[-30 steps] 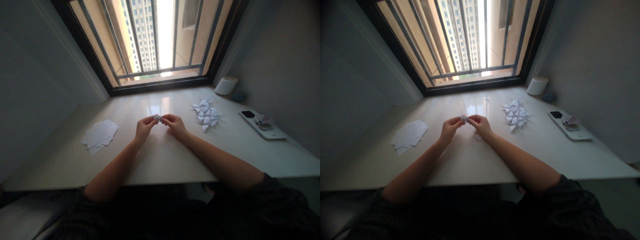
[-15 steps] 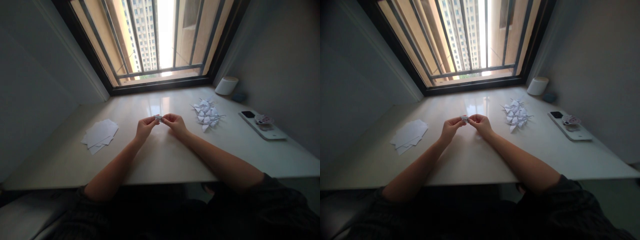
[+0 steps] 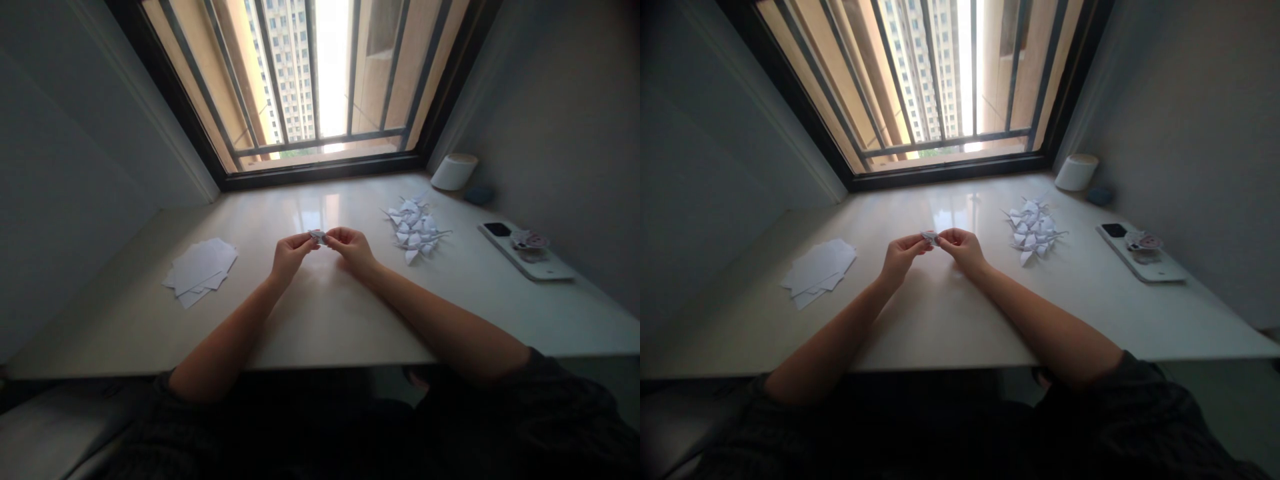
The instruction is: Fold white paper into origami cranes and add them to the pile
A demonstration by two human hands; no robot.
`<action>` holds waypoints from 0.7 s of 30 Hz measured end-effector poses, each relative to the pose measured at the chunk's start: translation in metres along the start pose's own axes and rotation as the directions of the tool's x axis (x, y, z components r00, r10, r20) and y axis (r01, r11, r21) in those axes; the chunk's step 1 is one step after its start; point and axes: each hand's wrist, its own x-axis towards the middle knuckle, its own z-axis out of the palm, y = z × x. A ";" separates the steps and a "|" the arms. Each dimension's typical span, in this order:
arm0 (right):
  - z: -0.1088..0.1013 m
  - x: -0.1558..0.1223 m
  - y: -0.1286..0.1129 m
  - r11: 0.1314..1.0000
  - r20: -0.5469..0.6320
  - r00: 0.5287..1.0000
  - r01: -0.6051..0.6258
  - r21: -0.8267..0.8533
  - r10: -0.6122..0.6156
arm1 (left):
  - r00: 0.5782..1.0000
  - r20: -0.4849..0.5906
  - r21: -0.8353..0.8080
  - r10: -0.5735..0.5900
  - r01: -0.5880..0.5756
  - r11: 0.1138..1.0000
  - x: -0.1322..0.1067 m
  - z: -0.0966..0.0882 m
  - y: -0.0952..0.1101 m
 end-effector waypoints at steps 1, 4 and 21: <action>0.000 0.000 0.000 1.000 -0.004 1.000 -0.002 0.003 0.002 | 1.000 0.003 -0.001 0.001 -0.001 1.000 0.000 0.000 0.000; 0.000 0.000 -0.001 1.000 -0.008 1.000 -0.007 0.007 0.008 | 1.000 0.007 -0.009 0.001 -0.001 1.000 0.001 0.000 0.000; 0.001 -0.001 -0.004 1.000 0.002 1.000 -0.012 0.025 0.012 | 0.997 -0.031 -0.019 -0.075 0.075 0.997 -0.001 0.001 0.002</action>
